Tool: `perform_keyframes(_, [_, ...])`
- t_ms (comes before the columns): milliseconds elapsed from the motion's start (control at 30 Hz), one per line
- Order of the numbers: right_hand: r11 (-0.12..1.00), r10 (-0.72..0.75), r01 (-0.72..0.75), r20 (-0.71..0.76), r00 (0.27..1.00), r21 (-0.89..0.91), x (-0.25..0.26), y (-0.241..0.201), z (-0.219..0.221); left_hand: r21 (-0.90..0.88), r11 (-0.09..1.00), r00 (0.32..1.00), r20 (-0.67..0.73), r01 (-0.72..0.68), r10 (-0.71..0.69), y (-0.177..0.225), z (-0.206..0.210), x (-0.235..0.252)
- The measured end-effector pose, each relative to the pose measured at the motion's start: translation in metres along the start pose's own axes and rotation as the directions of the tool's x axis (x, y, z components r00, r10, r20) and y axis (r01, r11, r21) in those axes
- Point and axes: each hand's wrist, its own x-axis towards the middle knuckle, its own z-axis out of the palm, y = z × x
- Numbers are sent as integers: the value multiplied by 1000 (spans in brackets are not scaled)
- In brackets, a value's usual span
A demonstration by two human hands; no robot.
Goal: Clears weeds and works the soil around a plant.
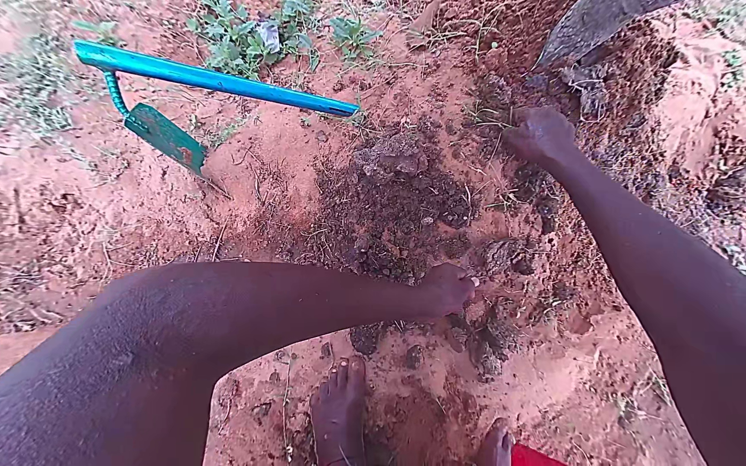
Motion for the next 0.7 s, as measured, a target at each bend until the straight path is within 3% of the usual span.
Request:
perform_keyframes(467, [929,176,-153,-38,984,336,-33,12,52,1,1000,999,-36,23,-23,-10,-2,8])
perform_keyframes(700, [900,231,-197,-42,972,389,-44,6,58,35,999,999,-35,42,-41,-9,1,8])
